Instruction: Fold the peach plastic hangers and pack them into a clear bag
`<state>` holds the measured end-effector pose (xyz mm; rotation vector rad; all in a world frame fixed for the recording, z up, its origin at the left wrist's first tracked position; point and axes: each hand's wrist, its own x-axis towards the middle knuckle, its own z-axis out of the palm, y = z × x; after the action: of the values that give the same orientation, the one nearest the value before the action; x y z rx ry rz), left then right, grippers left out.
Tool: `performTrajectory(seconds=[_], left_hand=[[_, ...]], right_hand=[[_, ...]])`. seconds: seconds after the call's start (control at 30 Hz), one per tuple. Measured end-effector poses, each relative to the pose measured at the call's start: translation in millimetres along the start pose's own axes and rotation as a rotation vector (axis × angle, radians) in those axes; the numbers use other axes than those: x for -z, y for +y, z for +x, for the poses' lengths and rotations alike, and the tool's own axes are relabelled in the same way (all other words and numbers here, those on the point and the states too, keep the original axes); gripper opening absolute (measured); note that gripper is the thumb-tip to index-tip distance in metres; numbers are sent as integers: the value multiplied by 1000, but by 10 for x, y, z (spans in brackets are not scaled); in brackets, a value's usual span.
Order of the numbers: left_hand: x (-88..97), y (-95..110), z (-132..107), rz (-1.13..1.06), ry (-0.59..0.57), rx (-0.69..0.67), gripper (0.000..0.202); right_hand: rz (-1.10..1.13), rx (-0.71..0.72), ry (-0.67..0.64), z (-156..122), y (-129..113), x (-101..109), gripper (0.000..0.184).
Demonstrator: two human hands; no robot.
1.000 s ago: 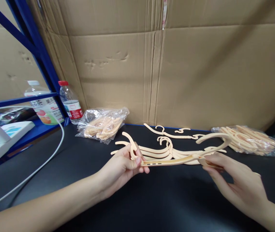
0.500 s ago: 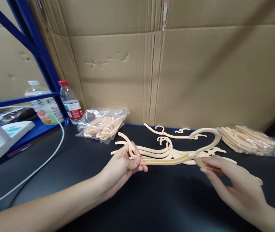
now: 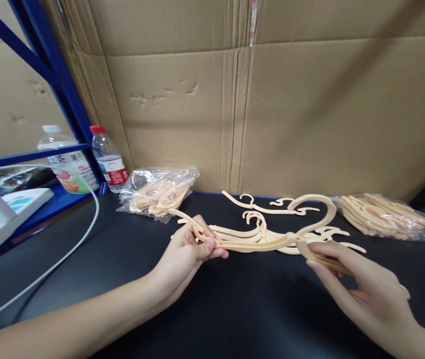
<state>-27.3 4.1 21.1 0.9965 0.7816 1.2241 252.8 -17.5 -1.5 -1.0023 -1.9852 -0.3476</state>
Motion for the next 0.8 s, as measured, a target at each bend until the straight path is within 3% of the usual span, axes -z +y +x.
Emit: performTrajectory(seconds=[0.37, 0.53, 0.6, 0.67, 0.8], left_hand=[[-6, 9, 12, -92, 19, 72, 23], [-17, -54, 1, 25, -38, 142, 17], [-21, -109, -35, 183, -130, 177, 12], [-48, -126, -109, 437, -300, 105, 7], [-169, 0, -291, 995, -790, -389, 35]], right_hand=[[112, -215, -51, -32, 127, -45, 16], [96, -240, -29, -31, 197, -66, 18], [103, -232, -23, -14, 206, -65, 18], [115, -204, -37, 3, 204, -61, 17], [144, -157, -160, 6, 196, -68, 16]])
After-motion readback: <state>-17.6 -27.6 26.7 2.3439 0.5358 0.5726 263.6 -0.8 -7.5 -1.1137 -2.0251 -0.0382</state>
